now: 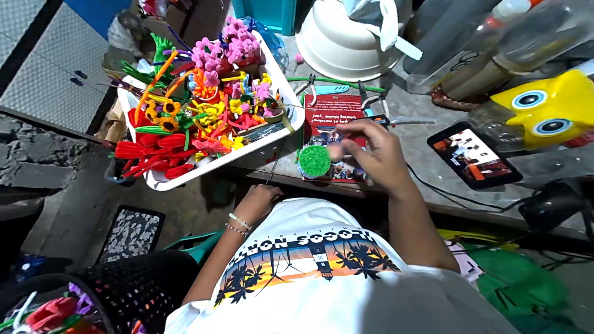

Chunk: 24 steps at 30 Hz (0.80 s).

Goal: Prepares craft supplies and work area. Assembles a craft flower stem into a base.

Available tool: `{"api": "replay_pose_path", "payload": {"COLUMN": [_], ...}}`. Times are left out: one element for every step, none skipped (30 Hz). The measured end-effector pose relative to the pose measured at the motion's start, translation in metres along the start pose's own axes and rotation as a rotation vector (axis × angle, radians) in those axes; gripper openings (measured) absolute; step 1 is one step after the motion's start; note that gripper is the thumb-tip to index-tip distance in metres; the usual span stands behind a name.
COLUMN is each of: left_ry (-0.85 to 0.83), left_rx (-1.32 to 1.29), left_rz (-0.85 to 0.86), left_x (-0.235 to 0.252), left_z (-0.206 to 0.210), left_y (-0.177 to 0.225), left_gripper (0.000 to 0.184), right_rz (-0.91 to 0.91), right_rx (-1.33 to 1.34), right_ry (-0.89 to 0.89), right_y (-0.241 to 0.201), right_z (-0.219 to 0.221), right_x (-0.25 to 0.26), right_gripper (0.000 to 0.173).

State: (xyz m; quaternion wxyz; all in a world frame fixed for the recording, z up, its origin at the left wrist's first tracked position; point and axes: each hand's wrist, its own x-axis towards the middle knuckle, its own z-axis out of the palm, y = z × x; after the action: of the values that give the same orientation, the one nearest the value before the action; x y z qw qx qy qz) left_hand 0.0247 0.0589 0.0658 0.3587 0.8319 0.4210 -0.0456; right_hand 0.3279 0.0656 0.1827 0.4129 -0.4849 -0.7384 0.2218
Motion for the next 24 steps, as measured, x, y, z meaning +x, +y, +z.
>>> {"api": "replay_pose_path", "payload": {"left_ry": [-0.051,-0.099,-0.144,-0.195,-0.256,-0.309,-0.345,-0.352,-0.350,-0.351,-0.362,-0.332,-0.267,-0.179,-0.102,-0.054,-0.065,-0.095,-0.100,-0.078,-0.057,-0.055,-0.066,-0.096], "left_rx": [-0.005,-0.012,-0.007,0.025,0.081,0.145,0.196,0.241,0.262,0.255,0.229,0.181,0.129,0.084,0.043,0.014,-0.005,-0.005,0.000,-0.002,-0.021,-0.053,-0.090,-0.132], "left_rz": [-0.003,-0.018,-0.044,-0.085,-0.149,-0.227,-0.293,-0.339,-0.384,-0.445,-0.524,-0.600,-0.668,-0.719,-0.753,-0.766,-0.760,-0.734,-0.689,-0.630,-0.555,-0.443,-0.285,-0.119], "left_x": [0.011,0.021,0.030,0.039,0.046,0.053,0.057,0.059,0.057,0.054,0.051,0.048,0.041,0.033,0.024,0.014,0.006,0.001,-0.001,-0.001,-0.001,-0.003,-0.008,-0.015], "left_z": [0.010,0.018,0.024,0.029,0.034,0.040,0.043,0.043,0.040,0.035,0.031,0.026,0.020,0.016,0.010,0.004,-0.004,-0.010,-0.013,-0.015,-0.018,-0.021,-0.024,-0.029], "left_y": [-0.006,-0.009,-0.010,-0.011,-0.009,-0.006,-0.003,0.001,0.004,0.007,0.006,0.002,-0.002,-0.006,-0.009,-0.011,-0.012,-0.014,-0.016,-0.015,-0.008,0.002,0.013,0.024], "left_gripper": [0.035,0.042,0.050,0.057,0.059,0.057,0.053,0.050,0.046,0.043,0.042,0.044,0.044,0.043,0.043,0.042,0.042,0.043,0.047,0.049,0.051,0.048,0.043,0.039], "right_rz": [-0.032,-0.067,-0.109,-0.155,-0.186,-0.200,-0.181,-0.138,-0.100,-0.077,-0.069,-0.083,-0.100,-0.091,-0.063,-0.035,0.000,0.016,0.017,0.012,0.022,0.045,0.081,0.101], "right_rx": [-0.051,-0.097,-0.131,-0.155,-0.180,-0.215,-0.252,-0.297,-0.340,-0.367,-0.385,-0.395,-0.398,-0.403,-0.403,-0.390,-0.362,-0.309,-0.225,-0.107,0.040,0.199,0.332,0.426], "right_ry": [-0.002,-0.014,-0.021,-0.025,-0.042,-0.076,-0.144,-0.231,-0.299,-0.338,-0.355,-0.342,-0.304,-0.265,-0.219,-0.160,-0.105,-0.037,0.034,0.096,0.136,0.158,0.167,0.179], "right_y": [-0.003,-0.005,-0.004,-0.002,0.001,0.003,0.005,0.007,0.011,0.014,0.016,0.017,0.016,0.012,0.005,-0.001,-0.007,-0.010,-0.009,-0.008,-0.007,-0.009,-0.012,-0.013], "right_z": [0.003,0.007,0.013,0.022,0.031,0.039,0.047,0.053,0.059,0.064,0.067,0.066,0.063,0.057,0.049,0.040,0.030,0.021,0.014,0.011,0.010,0.012,0.015,0.018], "right_x": [0.011,0.025,0.040,0.057,0.073,0.088,0.102,0.115,0.126,0.132,0.136,0.138,0.139,0.137,0.133,0.126,0.116,0.105,0.093,0.079,0.065,0.050,0.037,0.026], "right_gripper": [0.024,0.022,0.020,0.020,0.020,0.019,0.020,0.021,0.024,0.025,0.024,0.021,0.019,0.018,0.018,0.020,0.023,0.025,0.026,0.025,0.024,0.021,0.018,0.017]}}
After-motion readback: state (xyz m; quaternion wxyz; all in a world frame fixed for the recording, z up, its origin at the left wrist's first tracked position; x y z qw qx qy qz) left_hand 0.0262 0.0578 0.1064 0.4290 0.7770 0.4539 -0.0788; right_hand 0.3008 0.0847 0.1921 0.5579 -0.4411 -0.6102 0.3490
